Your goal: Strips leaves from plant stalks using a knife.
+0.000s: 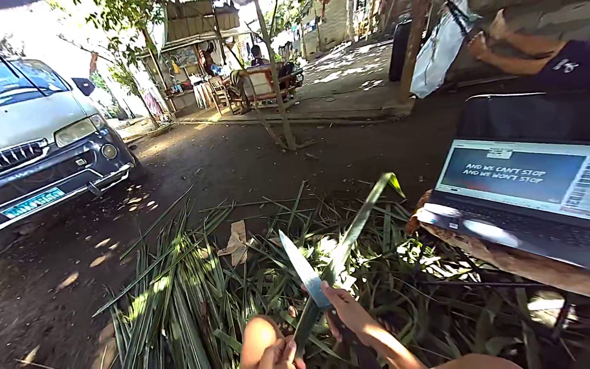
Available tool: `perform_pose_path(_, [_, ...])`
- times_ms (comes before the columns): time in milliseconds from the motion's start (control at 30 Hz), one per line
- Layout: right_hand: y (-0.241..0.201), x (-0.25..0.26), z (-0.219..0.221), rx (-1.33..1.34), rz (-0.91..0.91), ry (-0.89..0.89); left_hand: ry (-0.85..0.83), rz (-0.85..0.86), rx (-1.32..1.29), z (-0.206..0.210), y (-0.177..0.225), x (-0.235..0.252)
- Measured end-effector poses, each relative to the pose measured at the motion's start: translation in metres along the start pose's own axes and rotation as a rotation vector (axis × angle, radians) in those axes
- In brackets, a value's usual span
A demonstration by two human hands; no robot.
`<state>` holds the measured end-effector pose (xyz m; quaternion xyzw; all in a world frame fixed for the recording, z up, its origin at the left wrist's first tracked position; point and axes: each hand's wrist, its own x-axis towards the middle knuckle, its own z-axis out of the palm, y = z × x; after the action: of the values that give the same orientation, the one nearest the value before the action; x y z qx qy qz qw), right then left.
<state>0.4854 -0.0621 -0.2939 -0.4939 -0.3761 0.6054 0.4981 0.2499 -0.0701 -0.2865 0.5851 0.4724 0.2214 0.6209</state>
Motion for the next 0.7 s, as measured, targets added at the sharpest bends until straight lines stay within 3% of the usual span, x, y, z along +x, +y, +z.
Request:
perform_pose_path(67, [-0.001, 0.004, 0.000, 0.013, -0.023, 0.057, 0.074, 0.043, 0.274, -0.009, 0.008, -0.001])
perform_pose_path(133, [0.000, 0.007, 0.005, -0.009, -0.040, 0.063, 0.179, 0.082, 0.386, -0.015, 0.011, -0.002])
perform_pose_path(233, [0.001, 0.006, 0.011, -0.161, -0.095, 0.019, 0.344, 0.163, 0.244, -0.014, 0.007, -0.002])
perform_pose_path(400, [0.014, -0.004, 0.024, -0.313, -0.292, -0.168, 0.395, 0.087, 0.030, 0.000, 0.009, 0.001])
perform_pose_path(700, [0.037, -0.013, 0.027, -0.268, -0.349, -0.158, 0.369, 0.065, -0.241, 0.005, 0.016, 0.002])
